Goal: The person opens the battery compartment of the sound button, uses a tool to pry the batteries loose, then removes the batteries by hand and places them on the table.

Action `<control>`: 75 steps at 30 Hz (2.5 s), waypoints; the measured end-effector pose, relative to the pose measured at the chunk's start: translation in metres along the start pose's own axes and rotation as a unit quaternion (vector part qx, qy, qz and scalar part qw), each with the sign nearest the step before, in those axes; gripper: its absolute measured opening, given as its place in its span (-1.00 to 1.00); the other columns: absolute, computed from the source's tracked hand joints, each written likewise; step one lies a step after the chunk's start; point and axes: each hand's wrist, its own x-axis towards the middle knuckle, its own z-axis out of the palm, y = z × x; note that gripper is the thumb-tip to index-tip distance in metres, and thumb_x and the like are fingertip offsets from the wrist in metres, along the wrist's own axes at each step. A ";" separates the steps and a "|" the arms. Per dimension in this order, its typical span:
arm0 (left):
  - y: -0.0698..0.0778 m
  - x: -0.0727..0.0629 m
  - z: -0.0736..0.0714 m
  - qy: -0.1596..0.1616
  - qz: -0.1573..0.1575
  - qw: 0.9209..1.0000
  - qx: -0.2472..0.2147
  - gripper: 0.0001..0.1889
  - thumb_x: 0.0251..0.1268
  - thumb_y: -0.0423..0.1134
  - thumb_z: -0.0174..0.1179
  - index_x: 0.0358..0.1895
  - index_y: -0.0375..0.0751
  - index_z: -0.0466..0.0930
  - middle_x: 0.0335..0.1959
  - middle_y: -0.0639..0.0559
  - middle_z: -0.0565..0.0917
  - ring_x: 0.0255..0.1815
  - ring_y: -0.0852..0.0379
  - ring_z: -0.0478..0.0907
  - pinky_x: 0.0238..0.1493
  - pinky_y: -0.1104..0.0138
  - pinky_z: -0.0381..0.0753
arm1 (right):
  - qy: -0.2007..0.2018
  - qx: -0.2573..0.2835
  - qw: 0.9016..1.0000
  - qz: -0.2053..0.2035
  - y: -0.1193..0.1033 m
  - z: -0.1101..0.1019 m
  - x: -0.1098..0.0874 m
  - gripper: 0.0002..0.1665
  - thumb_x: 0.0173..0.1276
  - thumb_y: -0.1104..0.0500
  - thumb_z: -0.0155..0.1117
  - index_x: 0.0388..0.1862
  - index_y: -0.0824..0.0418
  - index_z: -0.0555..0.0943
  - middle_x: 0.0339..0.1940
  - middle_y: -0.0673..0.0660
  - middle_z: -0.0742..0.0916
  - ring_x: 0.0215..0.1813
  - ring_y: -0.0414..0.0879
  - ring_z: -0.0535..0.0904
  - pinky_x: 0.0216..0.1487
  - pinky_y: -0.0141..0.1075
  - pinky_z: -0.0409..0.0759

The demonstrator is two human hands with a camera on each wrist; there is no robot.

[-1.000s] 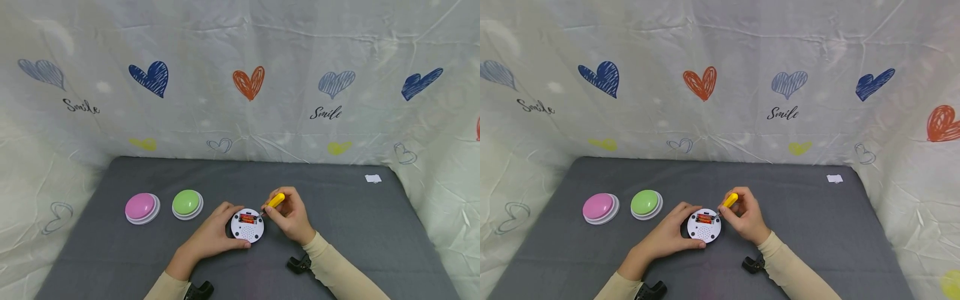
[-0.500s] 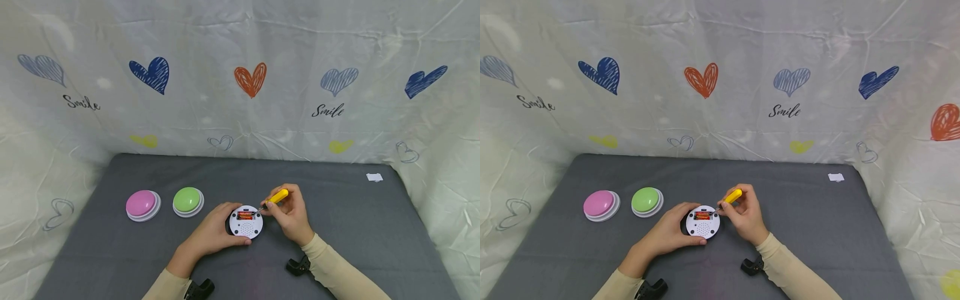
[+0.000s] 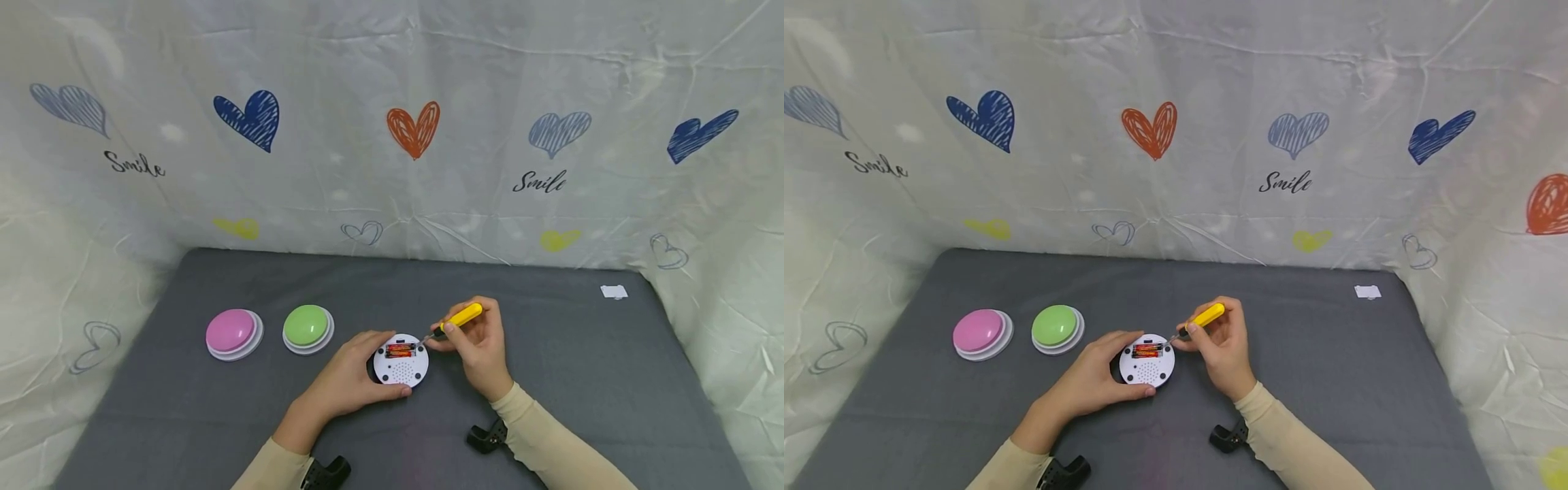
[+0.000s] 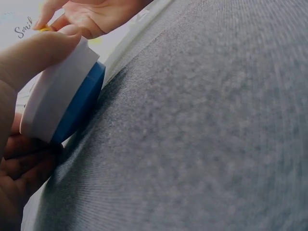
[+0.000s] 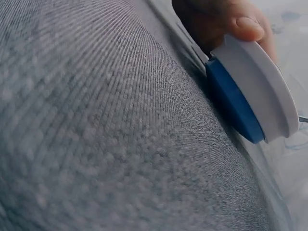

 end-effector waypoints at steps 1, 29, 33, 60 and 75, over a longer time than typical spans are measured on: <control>0.000 0.000 0.000 0.001 0.003 1.000 -0.002 0.03 -0.04 0.33 0.71 0.51 -0.10 0.60 0.35 0.08 0.66 0.34 0.09 0.59 0.34 -0.01 0.61 | 0.004 0.003 1.000 0.003 0.000 0.000 0.000 -0.47 0.59 0.55 0.17 0.26 0.59 0.05 0.04 0.44 0.49 0.04 0.14 0.78 -0.14 0.12 0.81; -0.002 0.000 0.003 -0.001 -0.007 1.000 0.000 0.04 -0.03 0.40 0.67 0.53 -0.01 0.58 0.34 0.12 0.63 0.30 0.11 0.58 0.31 -0.04 0.61 | 0.040 -0.021 0.998 -0.045 -0.004 -0.004 0.004 -0.47 0.54 0.53 0.28 0.33 0.52 0.25 0.01 0.35 0.56 -0.03 0.07 0.78 -0.21 0.02 0.85; -0.003 -0.001 0.004 0.000 -0.004 1.000 0.001 0.05 -0.03 0.40 0.67 0.53 -0.02 0.58 0.36 0.11 0.63 0.33 0.10 0.58 0.33 -0.05 0.60 | 0.036 -0.058 0.995 -0.074 -0.008 -0.008 0.007 -0.41 0.50 0.58 0.30 0.44 0.44 0.40 -0.02 0.32 0.62 -0.04 0.04 0.78 -0.14 -0.11 0.85; -0.002 0.000 0.004 0.001 0.024 0.999 0.030 0.04 0.05 0.31 0.67 0.58 -0.07 0.52 0.36 0.08 0.61 0.35 0.09 0.55 0.36 -0.03 0.58 | 0.025 -0.411 0.871 0.266 -0.037 -0.073 0.037 -0.09 0.48 0.30 0.51 0.72 0.30 0.34 -0.08 0.27 0.63 -0.35 0.06 0.68 -0.48 -0.15 0.78; -0.002 -0.003 0.005 -0.003 0.035 0.999 0.010 0.04 0.15 0.25 0.65 0.67 -0.03 0.41 0.28 0.19 0.45 0.09 0.22 0.56 0.11 0.12 0.64 | 0.016 -0.451 0.841 0.298 -0.032 -0.072 0.034 -0.20 0.42 0.24 0.61 0.55 0.43 0.52 -0.02 0.34 0.73 -0.40 -0.05 0.76 -0.49 -0.22 0.76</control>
